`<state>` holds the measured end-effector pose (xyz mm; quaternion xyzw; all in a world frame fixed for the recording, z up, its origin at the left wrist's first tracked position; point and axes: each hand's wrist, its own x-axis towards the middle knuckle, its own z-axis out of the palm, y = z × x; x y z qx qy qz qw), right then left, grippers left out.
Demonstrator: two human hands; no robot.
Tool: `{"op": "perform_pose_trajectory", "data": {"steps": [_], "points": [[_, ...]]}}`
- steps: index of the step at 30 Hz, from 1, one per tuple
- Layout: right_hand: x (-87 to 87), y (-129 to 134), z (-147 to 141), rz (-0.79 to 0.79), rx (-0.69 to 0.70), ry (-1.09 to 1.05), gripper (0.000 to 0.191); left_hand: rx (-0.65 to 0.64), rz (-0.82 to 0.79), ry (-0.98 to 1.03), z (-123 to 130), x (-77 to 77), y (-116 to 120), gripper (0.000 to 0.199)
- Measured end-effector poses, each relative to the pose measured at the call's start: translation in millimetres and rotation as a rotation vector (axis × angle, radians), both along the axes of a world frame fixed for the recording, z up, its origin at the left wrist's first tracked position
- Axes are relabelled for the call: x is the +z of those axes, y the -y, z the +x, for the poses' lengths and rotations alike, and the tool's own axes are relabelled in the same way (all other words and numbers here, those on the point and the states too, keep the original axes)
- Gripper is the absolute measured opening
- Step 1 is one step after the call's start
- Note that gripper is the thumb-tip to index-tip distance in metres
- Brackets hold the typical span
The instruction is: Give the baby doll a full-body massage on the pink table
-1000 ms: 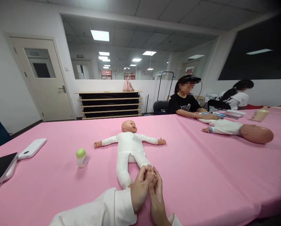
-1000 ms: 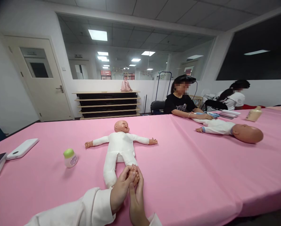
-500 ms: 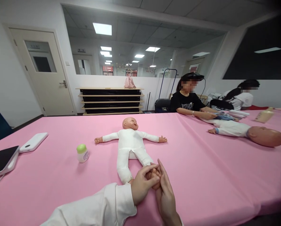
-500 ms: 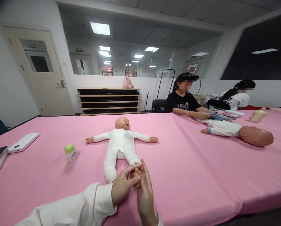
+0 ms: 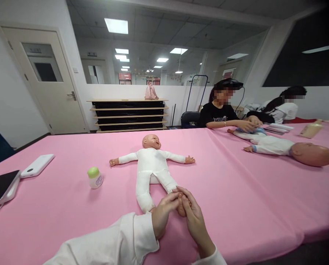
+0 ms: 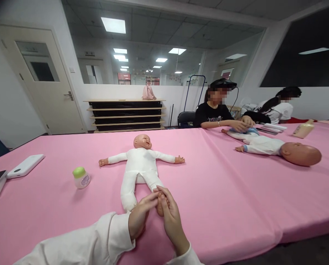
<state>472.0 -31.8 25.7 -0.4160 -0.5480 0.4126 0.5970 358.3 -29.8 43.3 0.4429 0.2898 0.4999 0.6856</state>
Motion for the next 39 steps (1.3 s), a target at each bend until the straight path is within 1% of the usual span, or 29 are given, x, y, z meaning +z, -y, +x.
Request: {"op": "perform_pose_trajectory", "data": {"steps": [2, 4, 6, 7, 10, 11, 13, 15, 16, 19, 22, 25, 27, 28, 30, 31, 32, 33, 35, 37, 39], "points": [[1.8, 0, -2, -0.042, -0.033, -0.061, 0.039, -0.017, 0.097, -0.102, -1, 4.0, 2, 0.043], [1.0, 2, -5, -0.06, -0.032, -0.109, 0.04, 0.023, 0.15, -0.186, -1, 5.7, 3, 0.04], [-2.7, 5, -7, -0.049, -0.014, -0.138, 0.042, 0.055, 0.141, -0.215, -1, 4.5, 2, 0.028], [-5.1, 5, -7, -0.041, 0.0, -0.144, 0.044, 0.05, 0.129, -0.211, 0, 3.2, 1, 0.024], [-12.5, 5, -2, -0.054, 0.028, -0.143, 0.047, 0.019, 0.108, -0.178, 2, -1.0, -1, 0.021], [-14.9, 4, 1, -0.069, 0.009, -0.148, 0.048, 0.013, 0.121, -0.184, 2, -2.0, -1, 0.022], [-20.3, 1, 12, -0.108, -0.081, -0.163, 0.049, -0.001, 0.193, -0.249, 3, -3.5, 0, 0.024], [-27.5, -3, 28, -0.163, -0.177, -0.163, 0.051, 0.003, 0.295, -0.371, 3, -5.0, 1, 0.024], [-31.8, -4, 36, -0.196, -0.203, -0.16, 0.052, 0.002, 0.343, -0.437, 3, -6.0, 2, 0.023], [-45.0, -5, 60, -0.262, -0.219, -0.168, 0.052, -0.013, 0.466, -0.611, 4, -10.5, 5, 0.02], [-53.2, -4, 71, -0.267, -0.212, -0.143, 0.05, -0.063, 0.534, -0.742, 4, -15.5, 8, 0.016], [-52.7, -3, 71, -0.266, -0.177, -0.048, 0.048, -0.16, 0.579, -0.831, 4, -15.8, 11, 0.017], [-47.5, -3, 72, -0.27, -0.136, 0.056, 0.047, -0.228, 0.588, -0.85, 3, -10.2, 11, 0.023], [-43.5, -3, 73, -0.278, -0.104, 0.12, 0.047, -0.258, 0.56, -0.842, 2, -5.3, 9, 0.026], [-32.9, -2, 80, -0.318, -0.002, 0.246, 0.045, -0.284, 0.444, -0.79, -4, 7.7, 1, 0.03], [-26.2, -3, 85, -0.351, 0.064, 0.291, 0.044, -0.269, 0.381, -0.752, -9, 14.6, -7, 0.033], [-18.7, -4, 90, -0.392, 0.131, 0.314, 0.044, -0.224, 0.339, -0.716, -16, 20.9, -16, 0.037], [-10.5, -6, 95, -0.434, 0.188, 0.32, 0.045, -0.145, 0.326, -0.69, -24, 25.7, -29, 0.04], [6.9, -17, 104, -0.506, 0.279, 0.309, 0.047, 0.063, 0.402, -0.699, -44, 28.5, -58, 0.046], [22.3, -35, 108, -0.536, 0.326, 0.315, 0.046, 0.288, 0.431, -0.732, -66, 20.9, -91, 0.045], [31.6, -59, 105, -0.532, 0.331, 0.323, 0.041, 0.493, 0.409, -0.699, -84, 5.4, -119, 0.041]]}}
